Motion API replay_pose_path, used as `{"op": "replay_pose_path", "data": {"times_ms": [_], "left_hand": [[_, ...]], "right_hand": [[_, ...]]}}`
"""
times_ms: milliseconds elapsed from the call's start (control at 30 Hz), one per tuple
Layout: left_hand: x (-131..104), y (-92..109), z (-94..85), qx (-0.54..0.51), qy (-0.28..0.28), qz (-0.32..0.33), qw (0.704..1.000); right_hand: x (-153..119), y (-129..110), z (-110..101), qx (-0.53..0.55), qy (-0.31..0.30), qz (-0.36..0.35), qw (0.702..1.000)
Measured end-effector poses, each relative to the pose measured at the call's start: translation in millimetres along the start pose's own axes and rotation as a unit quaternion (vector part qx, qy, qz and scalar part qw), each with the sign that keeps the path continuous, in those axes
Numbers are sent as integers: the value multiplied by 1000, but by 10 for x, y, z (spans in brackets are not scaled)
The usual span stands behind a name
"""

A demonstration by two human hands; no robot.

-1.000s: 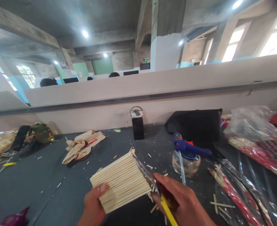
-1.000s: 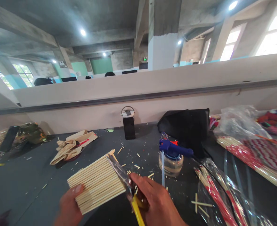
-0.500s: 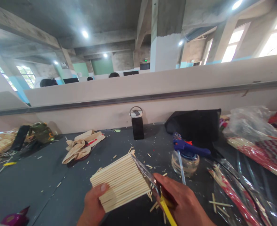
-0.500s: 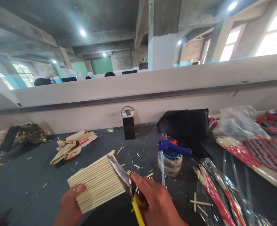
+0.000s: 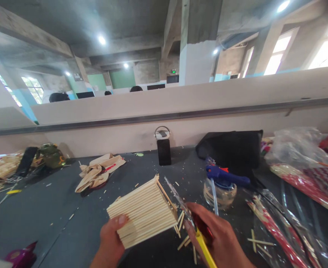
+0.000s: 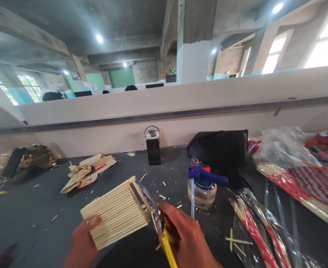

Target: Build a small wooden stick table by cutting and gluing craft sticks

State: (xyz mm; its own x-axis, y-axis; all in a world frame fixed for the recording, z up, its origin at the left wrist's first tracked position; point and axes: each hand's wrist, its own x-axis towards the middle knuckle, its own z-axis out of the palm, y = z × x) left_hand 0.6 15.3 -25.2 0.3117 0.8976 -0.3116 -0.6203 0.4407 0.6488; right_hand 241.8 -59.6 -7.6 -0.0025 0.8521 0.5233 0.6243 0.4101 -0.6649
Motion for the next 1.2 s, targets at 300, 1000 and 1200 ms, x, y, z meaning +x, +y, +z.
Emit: {"op": "replay_pose_path", "data": {"times_ms": [300, 1000, 1200], "left_hand": [[-24, 2, 47, -4, 16, 28, 999], [-240, 407, 363, 336, -88, 162, 923], [-416, 633, 632, 553, -163, 144, 804]], "right_hand": [[13, 13, 12, 3, -1, -29, 1000], [421, -353, -238, -3, 34, -94, 995], [533, -613, -240, 0, -58, -215, 975]]}}
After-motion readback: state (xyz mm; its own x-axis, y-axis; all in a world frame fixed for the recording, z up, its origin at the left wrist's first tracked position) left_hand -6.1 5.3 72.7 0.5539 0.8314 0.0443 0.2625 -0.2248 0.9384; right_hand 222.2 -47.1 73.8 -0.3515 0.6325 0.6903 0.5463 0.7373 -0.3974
